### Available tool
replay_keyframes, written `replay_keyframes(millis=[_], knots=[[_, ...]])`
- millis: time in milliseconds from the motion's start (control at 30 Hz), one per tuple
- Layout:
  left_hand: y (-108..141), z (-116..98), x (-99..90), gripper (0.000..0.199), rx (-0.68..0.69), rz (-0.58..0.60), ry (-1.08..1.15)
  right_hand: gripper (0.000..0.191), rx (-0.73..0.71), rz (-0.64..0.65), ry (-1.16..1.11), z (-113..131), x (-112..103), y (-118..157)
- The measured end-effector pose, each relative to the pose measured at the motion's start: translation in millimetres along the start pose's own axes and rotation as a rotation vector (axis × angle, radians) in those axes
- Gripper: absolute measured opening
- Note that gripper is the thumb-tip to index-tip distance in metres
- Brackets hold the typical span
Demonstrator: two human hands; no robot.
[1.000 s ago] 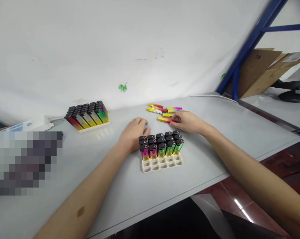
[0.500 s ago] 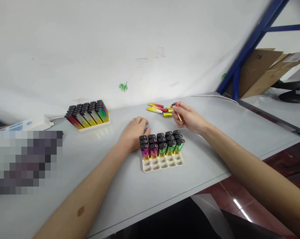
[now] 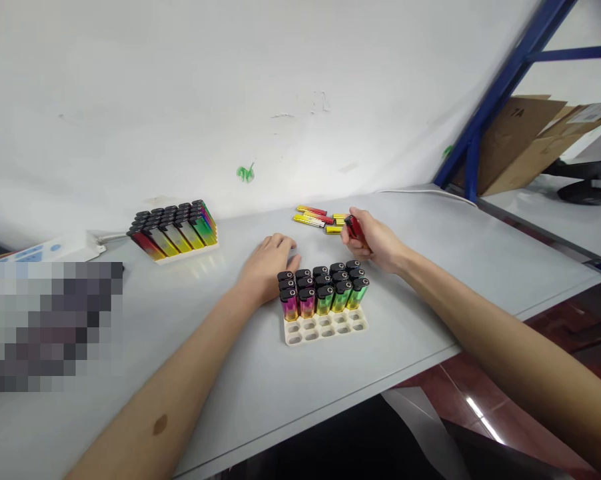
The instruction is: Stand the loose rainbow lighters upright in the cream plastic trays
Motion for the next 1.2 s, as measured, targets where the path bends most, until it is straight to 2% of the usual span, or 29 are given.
replay_keyframes(millis=[200,300,467,667,900,1200], knots=[[-1.2,1.4,1.8,0.029,0.0,0.0,0.01,0.042,-0.122,0.053,-0.047,3.8,5.0,3.0],[-1.6,1.5,1.9,0.03,-0.001,0.001,0.01,0.042,-0.099,0.081,-0.079,5.1,7.5,5.5],[-1.4,2.2,2.5,0.03,-0.004,0.002,0.008,0.056,-0.031,0.068,-0.095,5.8,5.2,5.7],[-1.3,2.3,2.1,0.03,-0.007,0.011,0.012,0.043,0.022,-0.004,-0.08,5.7,3.2,5.1],[-1.3,0.7,0.7,0.032,-0.011,0.016,-0.003,0.034,-0.011,-0.033,-0.056,6.9,5.2,5.2],[-0.6,0.0,0.2,0.032,-0.006,0.016,0.009,0.046,0.018,-0.072,-0.081,2.3,5.3,3.3]])
Point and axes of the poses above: each hand's wrist, its own y-axis away from the middle knuckle, its own x-axis out of the palm, z = x × y, the point moved 3 cm from there along -y, towards the middle knuckle, and after that the axes turned 2 degrees about y, right-handed, at the moved point
